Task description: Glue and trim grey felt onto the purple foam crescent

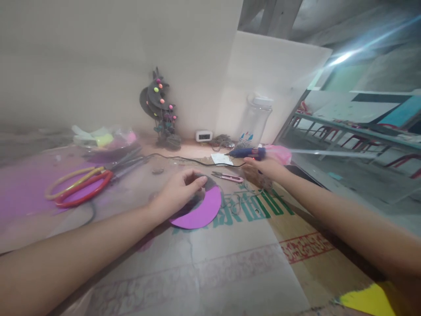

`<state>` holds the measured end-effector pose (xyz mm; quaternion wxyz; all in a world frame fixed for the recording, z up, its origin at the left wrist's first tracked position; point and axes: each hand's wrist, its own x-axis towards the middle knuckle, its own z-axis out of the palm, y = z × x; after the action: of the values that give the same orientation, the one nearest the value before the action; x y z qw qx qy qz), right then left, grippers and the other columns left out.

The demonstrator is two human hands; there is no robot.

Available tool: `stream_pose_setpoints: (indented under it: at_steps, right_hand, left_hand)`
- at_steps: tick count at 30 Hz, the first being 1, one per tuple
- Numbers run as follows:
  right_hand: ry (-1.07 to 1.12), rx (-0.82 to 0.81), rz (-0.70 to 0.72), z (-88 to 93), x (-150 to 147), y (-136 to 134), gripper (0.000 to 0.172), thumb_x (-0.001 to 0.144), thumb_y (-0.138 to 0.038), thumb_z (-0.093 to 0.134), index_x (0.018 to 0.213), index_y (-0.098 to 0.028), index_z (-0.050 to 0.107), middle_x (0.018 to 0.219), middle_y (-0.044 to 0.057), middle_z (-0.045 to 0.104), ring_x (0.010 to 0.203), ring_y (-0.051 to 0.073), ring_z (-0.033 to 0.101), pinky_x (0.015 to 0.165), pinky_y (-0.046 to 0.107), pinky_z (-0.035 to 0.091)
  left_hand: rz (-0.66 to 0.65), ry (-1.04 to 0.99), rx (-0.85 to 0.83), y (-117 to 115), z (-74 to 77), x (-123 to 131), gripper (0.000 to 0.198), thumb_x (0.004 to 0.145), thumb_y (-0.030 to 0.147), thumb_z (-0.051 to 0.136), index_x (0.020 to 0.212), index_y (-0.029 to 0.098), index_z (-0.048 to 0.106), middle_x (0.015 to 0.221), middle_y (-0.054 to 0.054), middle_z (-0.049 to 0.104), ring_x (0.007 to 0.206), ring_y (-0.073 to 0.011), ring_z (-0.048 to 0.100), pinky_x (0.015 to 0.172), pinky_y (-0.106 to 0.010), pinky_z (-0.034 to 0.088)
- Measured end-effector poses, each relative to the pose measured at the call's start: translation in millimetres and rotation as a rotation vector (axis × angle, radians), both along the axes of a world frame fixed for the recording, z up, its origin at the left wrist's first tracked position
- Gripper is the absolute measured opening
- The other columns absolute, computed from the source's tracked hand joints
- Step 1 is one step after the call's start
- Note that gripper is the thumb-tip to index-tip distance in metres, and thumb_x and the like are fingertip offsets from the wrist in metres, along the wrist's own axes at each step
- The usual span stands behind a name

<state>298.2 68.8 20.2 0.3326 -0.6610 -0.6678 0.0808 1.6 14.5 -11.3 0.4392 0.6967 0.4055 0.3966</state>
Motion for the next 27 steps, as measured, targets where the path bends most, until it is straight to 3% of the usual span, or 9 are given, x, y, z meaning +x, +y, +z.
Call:
stream_pose_setpoints:
  at_steps: [4,8,13,17,20,21,23,25,27]
  right_hand:
    - [-0.068,-0.062,-0.059,-6.8,3,32,0.037,0.079,-0.050,0.063,0.087,-0.014,0.072,0.080,0.010,0.073,0.074,0.023,0.067,0.064,0.027,0.048]
    - [-0.147,-0.122,-0.029,-11.9,0,38,0.041,0.084,-0.051,0.058,0.092,-0.014,0.071,0.085,0.008,0.074,0.076,0.021,0.068,0.062,0.025,0.048]
    - [-0.320,-0.120,0.021,-1.3,6,25,0.042,0.087,-0.050,0.055,0.109,-0.017,0.068,0.103,0.010,0.073,0.089,0.022,0.068,0.071,0.025,0.049]
    - [-0.491,-0.115,-0.001,20.1,14,8,0.037,0.083,-0.048,0.061,0.098,-0.016,0.072,0.092,0.014,0.073,0.086,0.029,0.067,0.072,0.033,0.047]
    - [-0.544,-0.053,0.011,35.1,2,-11,0.028,0.083,-0.041,0.061,0.086,-0.016,0.073,0.088,0.013,0.072,0.090,0.030,0.065,0.076,0.037,0.046]
    - [-0.507,-0.005,0.083,37.5,-8,-19,0.027,0.085,-0.041,0.059,0.086,-0.018,0.073,0.089,0.011,0.073,0.089,0.027,0.065,0.076,0.035,0.047]
    - [-0.177,-0.002,0.294,36.6,-32,-37,0.028,0.087,-0.040,0.056,0.099,-0.020,0.071,0.099,0.007,0.072,0.079,0.019,0.065,0.069,0.030,0.050]
    - [0.274,-0.160,0.442,28.6,-58,-55,0.037,0.087,-0.039,0.056,0.119,-0.021,0.060,0.112,0.009,0.069,0.054,0.010,0.057,0.050,0.026,0.048]
    - [0.526,-0.371,0.529,17.0,-78,-71,0.053,0.082,-0.033,0.063,0.132,-0.026,0.047,0.129,0.011,0.061,0.047,0.006,0.053,0.043,0.024,0.047]
  left_hand:
    - [0.002,0.005,-0.010,0,-0.5,0,0.028,0.087,0.046,0.056,0.089,0.018,0.061,0.070,0.000,0.068,0.066,-0.0158,0.061,0.065,-0.027,0.044]
    - [0.008,0.017,-0.015,-1,0.8,1,0.029,0.087,0.046,0.056,0.087,0.018,0.061,0.071,-0.001,0.067,0.066,-0.0160,0.061,0.063,-0.026,0.044]
    - [0.021,0.035,0.000,-1,2.8,2,0.027,0.087,0.044,0.056,0.088,0.018,0.061,0.071,0.000,0.065,0.067,-0.0153,0.060,0.065,-0.026,0.044]
    - [0.022,0.039,-0.009,0,2.1,1,0.027,0.087,0.045,0.055,0.087,0.018,0.061,0.070,0.000,0.066,0.066,-0.0162,0.060,0.063,-0.026,0.043]
    - [0.006,0.017,-0.001,0,0.8,1,0.026,0.086,0.044,0.057,0.085,0.018,0.060,0.071,-0.001,0.067,0.067,-0.0172,0.061,0.065,-0.027,0.044]
    - [0.000,0.013,0.000,0,0.7,1,0.026,0.086,0.044,0.057,0.084,0.018,0.059,0.070,-0.001,0.067,0.067,-0.0174,0.062,0.065,-0.027,0.044]
    - [-0.011,0.014,0.000,-1,1.4,1,0.026,0.086,0.044,0.056,0.084,0.018,0.059,0.069,-0.001,0.066,0.067,-0.0172,0.061,0.066,-0.028,0.044]
    - [-0.011,0.012,0.008,-3,3.4,2,0.025,0.087,0.042,0.054,0.085,0.018,0.059,0.068,0.000,0.065,0.067,-0.0166,0.061,0.066,-0.027,0.044]
    - [0.002,0.001,0.030,-5,5.7,2,0.024,0.087,0.040,0.054,0.087,0.017,0.059,0.069,0.000,0.064,0.067,-0.0164,0.061,0.068,-0.028,0.044]
